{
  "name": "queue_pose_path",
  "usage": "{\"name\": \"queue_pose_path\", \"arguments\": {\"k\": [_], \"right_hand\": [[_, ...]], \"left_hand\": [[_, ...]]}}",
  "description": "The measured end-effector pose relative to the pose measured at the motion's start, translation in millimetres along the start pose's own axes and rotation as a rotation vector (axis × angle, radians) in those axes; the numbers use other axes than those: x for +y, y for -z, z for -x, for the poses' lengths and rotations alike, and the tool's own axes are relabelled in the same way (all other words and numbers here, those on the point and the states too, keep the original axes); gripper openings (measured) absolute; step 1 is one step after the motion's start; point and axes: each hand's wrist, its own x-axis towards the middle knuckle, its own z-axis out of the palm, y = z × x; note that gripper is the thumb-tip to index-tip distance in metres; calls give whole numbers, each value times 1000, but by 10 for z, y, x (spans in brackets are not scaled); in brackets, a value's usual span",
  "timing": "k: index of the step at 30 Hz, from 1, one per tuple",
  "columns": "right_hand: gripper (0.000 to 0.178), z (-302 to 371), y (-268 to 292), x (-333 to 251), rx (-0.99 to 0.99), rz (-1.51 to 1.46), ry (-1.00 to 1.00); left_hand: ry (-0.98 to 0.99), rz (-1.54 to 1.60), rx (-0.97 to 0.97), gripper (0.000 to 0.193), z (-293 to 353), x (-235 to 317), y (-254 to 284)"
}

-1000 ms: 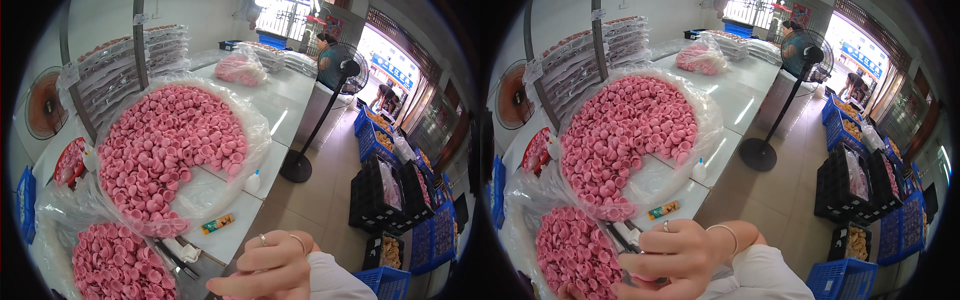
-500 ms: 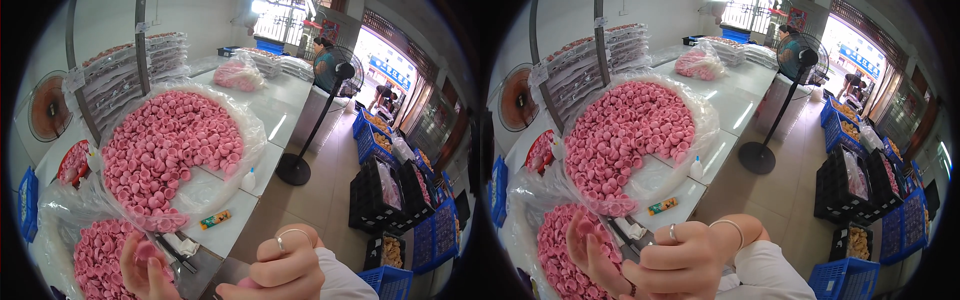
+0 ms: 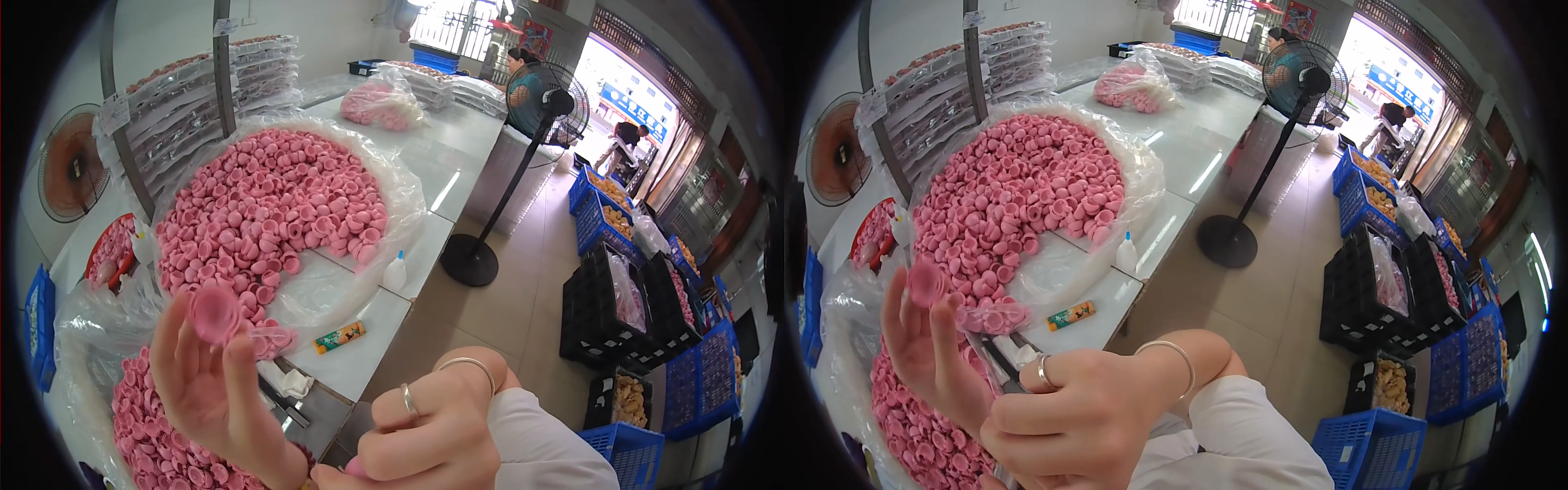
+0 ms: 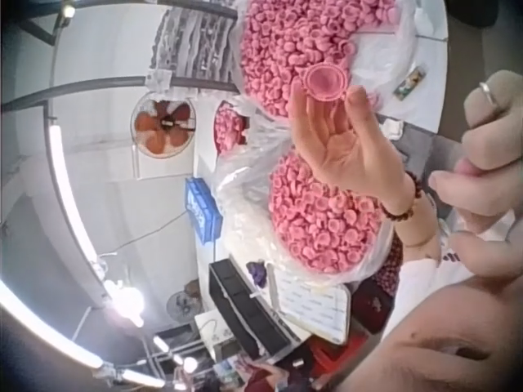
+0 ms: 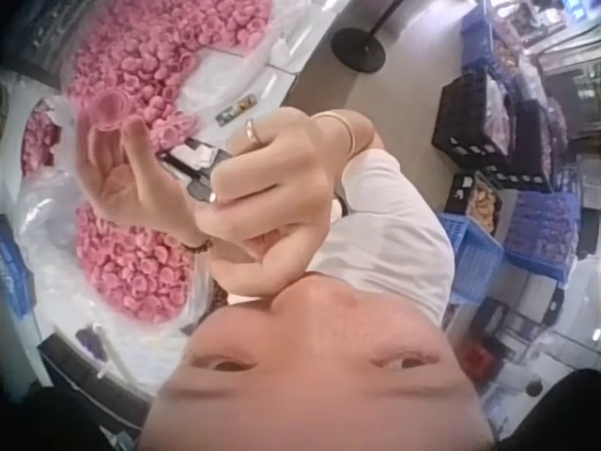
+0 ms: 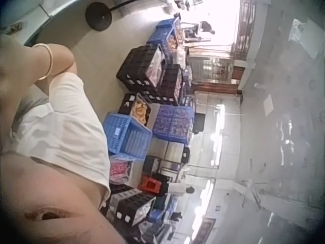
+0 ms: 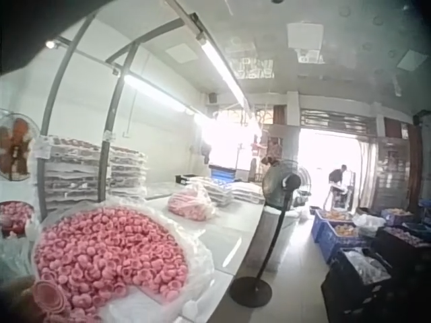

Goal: Applying glue to pink plastic shell components and assembling them into spheres.

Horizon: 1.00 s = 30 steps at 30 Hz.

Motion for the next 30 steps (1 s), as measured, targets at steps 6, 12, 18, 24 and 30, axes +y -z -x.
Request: {"name": "queue_pose_path", "arguments": {"k": [6,12,18,24,30], "right_hand": [[31,-14,-147,-35,125,151,37],[16,160,140,-155,66,-43,-58],[27,895,-30,-185,21,-275,-490],[15,1610,-710,-215,303,-627,-1178],[12,1732,-1002,-202,130,-1039,-1473]], "left_hand": [[-272,-81,-61,36,-593,-55,-575],[-358,-77,-133,34,-749,-165,-740],[-280,-160,-196,33,-743,-301,-586],[-214,11,-157,34,-798,-230,-611],[-179,-4,-167,35,-885,-430,-561]]}}
